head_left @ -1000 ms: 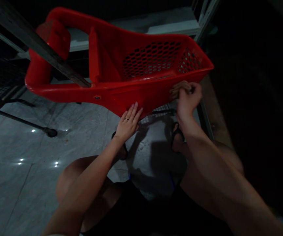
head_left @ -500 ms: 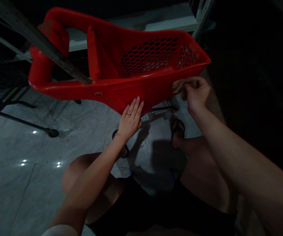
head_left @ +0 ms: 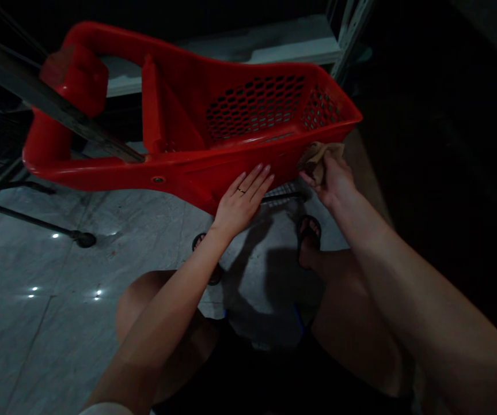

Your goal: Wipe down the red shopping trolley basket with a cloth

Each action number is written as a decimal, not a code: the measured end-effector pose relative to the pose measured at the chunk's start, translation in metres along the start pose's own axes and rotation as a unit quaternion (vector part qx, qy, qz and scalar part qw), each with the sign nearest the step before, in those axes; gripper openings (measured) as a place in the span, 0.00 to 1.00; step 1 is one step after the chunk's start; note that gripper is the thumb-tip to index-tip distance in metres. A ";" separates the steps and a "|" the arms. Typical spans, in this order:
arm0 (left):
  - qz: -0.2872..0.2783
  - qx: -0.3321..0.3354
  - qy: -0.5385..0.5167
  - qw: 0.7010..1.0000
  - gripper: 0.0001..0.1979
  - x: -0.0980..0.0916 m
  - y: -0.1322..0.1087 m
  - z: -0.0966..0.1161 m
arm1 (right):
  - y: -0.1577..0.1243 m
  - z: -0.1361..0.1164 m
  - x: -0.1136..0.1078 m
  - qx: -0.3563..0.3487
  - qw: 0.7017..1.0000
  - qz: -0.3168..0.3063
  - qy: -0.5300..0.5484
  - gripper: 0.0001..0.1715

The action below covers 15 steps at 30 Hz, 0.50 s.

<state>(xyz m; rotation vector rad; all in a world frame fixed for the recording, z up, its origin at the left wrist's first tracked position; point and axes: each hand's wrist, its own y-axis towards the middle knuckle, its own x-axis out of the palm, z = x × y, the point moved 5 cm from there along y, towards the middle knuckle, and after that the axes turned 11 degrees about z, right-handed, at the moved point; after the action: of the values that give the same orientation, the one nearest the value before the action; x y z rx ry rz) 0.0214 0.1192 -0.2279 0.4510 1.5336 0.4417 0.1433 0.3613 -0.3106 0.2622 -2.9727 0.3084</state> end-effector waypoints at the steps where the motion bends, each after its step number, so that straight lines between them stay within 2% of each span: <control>1: -0.003 0.000 -0.001 1.000 0.35 0.000 -0.001 -0.001 | -0.005 -0.006 0.002 0.007 1.000 -0.013 0.015 0.22; 3: -0.007 -0.001 0.004 1.000 0.35 -0.001 -0.003 -0.004 | -0.014 -0.019 0.005 -0.011 0.999 -0.027 0.039 0.26; 5: -0.007 0.003 0.012 1.000 0.33 -0.001 -0.004 -0.006 | -0.023 -0.027 0.008 -0.054 0.997 -0.025 0.044 0.26; 7: -0.002 0.002 0.015 1.000 0.32 -0.002 -0.005 -0.008 | -0.029 -0.028 0.011 -0.098 0.994 -0.013 0.037 0.20; 9: 0.007 -0.006 0.011 1.000 0.33 -0.001 -0.007 -0.010 | -0.029 -0.021 0.014 -0.123 0.991 -0.002 0.041 0.22; 12: 0.014 -0.012 0.005 1.000 0.34 -0.001 -0.010 -0.013 | -0.008 -0.005 0.007 -0.139 0.988 0.045 0.058 0.27; 15: 0.016 -0.002 0.013 1.000 0.34 0.000 -0.011 -0.013 | 0.028 -0.004 -0.015 -0.215 0.972 0.090 0.034 0.22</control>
<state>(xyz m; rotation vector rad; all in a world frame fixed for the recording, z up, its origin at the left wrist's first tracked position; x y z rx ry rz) 0.0082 0.1094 -0.2336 0.4692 1.5529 0.4763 0.1530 0.3910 -0.3144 -0.0683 -2.9018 -0.3040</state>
